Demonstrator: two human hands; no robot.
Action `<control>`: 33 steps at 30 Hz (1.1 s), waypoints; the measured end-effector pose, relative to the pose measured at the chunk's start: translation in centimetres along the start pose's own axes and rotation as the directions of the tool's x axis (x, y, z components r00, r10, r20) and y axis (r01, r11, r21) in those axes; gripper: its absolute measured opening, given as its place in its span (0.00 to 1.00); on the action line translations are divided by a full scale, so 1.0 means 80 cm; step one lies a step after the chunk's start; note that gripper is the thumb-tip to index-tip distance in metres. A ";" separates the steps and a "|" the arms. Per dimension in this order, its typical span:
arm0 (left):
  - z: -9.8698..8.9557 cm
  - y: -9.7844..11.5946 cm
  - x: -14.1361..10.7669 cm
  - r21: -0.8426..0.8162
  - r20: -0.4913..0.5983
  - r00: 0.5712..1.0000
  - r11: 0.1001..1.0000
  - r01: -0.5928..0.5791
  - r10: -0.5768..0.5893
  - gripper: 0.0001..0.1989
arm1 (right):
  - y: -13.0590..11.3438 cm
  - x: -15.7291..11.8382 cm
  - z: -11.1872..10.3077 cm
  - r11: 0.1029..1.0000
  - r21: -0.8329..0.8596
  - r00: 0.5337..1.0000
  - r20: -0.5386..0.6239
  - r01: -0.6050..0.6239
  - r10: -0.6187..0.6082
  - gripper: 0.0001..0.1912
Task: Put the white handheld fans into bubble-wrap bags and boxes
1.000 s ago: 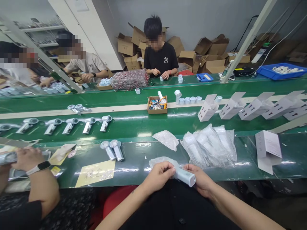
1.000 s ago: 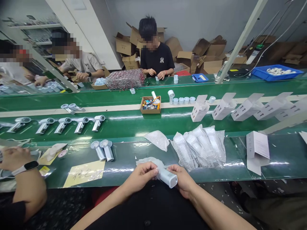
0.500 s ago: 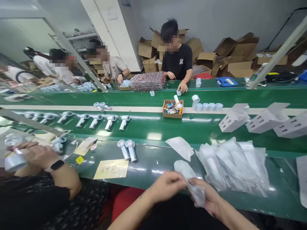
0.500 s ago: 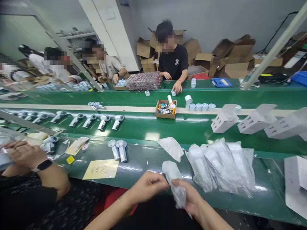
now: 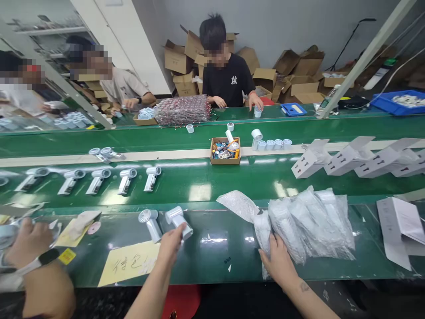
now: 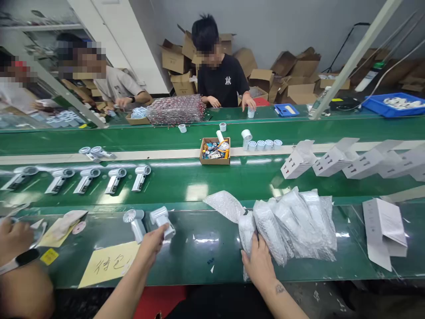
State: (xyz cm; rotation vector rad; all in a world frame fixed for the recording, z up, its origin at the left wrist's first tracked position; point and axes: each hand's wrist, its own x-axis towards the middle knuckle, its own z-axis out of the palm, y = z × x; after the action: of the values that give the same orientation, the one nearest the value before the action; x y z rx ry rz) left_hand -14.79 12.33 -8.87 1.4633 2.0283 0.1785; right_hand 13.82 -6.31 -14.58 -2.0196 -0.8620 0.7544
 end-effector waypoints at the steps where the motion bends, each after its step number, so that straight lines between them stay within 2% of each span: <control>1: 0.016 0.008 -0.021 -0.134 0.066 0.997 0.991 -0.031 0.040 0.25 | -0.016 -0.004 -0.006 0.996 0.083 1.000 0.028 -0.008 0.006 0.30; 2: 0.034 0.019 -0.044 -0.304 0.153 0.982 0.951 -0.060 0.111 0.25 | -0.034 -0.007 -0.012 0.981 0.190 0.997 0.069 -0.047 0.034 0.28; 3: 0.052 0.031 -0.067 -0.484 0.242 0.945 0.872 -0.077 0.219 0.24 | -0.052 -0.009 -0.016 0.941 0.315 0.988 0.134 -0.121 0.082 0.27; 4: 0.071 0.044 -0.088 -0.612 0.319 0.887 0.787 -0.077 0.335 0.25 | -0.069 -0.008 -0.019 0.867 0.446 0.966 0.223 -0.222 0.132 0.28; 6: 0.106 0.075 -0.115 -0.699 0.469 0.710 0.712 -0.067 0.526 0.27 | -0.095 -0.001 -0.022 0.646 0.640 0.897 0.404 -0.416 0.177 0.31; 7: 0.122 0.091 -0.119 -0.697 0.505 0.649 0.713 -0.082 0.569 0.27 | -0.103 0.005 -0.024 0.544 0.695 0.874 0.452 -0.470 0.178 0.31; 8: 0.136 0.107 -0.116 -0.668 0.506 0.638 0.732 -0.137 0.581 0.26 | -0.106 0.011 -0.027 0.474 0.731 0.867 0.463 -0.490 0.182 0.30; 9: 0.149 0.124 -0.106 -0.615 0.472 0.669 0.758 -0.217 0.574 0.26 | -0.106 0.017 -0.032 0.439 0.751 0.868 0.453 -0.493 0.202 0.28; 11: 0.172 0.152 -0.076 -0.459 0.342 0.757 0.802 -0.382 0.556 0.21 | -0.097 0.026 -0.048 0.426 0.756 0.867 0.425 -0.497 0.259 0.25; 12: 0.183 0.164 -0.060 -0.375 0.297 0.774 0.813 -0.445 0.560 0.16 | -0.091 0.028 -0.058 0.430 0.745 0.860 0.431 -0.510 0.273 0.25; 15: 0.209 0.181 -0.027 -0.241 0.312 0.749 0.812 -0.532 0.584 0.02 | -0.070 0.023 -0.087 0.462 0.698 0.835 0.489 -0.548 0.252 0.25; 18: 0.217 0.172 -0.020 -0.148 0.291 0.768 0.820 -0.553 0.571 0.07 | -0.058 0.013 -0.104 0.505 0.658 0.813 0.554 -0.559 0.180 0.26; 20: 0.210 0.160 -0.020 -0.117 0.273 0.788 0.832 -0.542 0.552 0.08 | -0.053 0.010 -0.107 0.521 0.631 0.774 0.626 -0.574 0.095 0.26; 23: 0.186 0.141 -0.019 -0.127 0.274 0.809 0.853 -0.506 0.520 0.05 | -0.053 0.012 -0.104 0.535 0.585 0.682 0.731 -0.609 -0.024 0.31; 26: 0.156 0.127 -0.027 -0.180 0.266 0.822 0.864 -0.471 0.504 0.05 | -0.058 0.018 -0.096 0.569 0.530 0.621 0.783 -0.629 -0.042 0.35; 29: 0.126 0.112 -0.042 -0.385 0.183 0.848 0.830 -0.403 0.497 0.11 | -0.067 0.021 -0.089 0.563 0.499 0.604 0.797 -0.659 0.001 0.32; 31: 0.106 0.101 -0.045 -0.535 0.116 0.885 0.779 -0.327 0.452 0.17 | -0.074 0.021 -0.086 0.519 0.512 0.622 0.781 -0.685 0.051 0.29; 33: 0.086 0.091 -0.035 -0.510 0.084 0.914 0.805 -0.303 0.397 0.20 | -0.080 0.020 -0.082 0.488 0.527 0.650 0.751 -0.695 0.115 0.27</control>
State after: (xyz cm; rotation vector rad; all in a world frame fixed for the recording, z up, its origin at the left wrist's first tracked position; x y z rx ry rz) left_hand -4.51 10.90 -9.93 1.4417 1.4014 0.6370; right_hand 17.74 -5.01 -6.23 -1.0957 -0.1715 1.8377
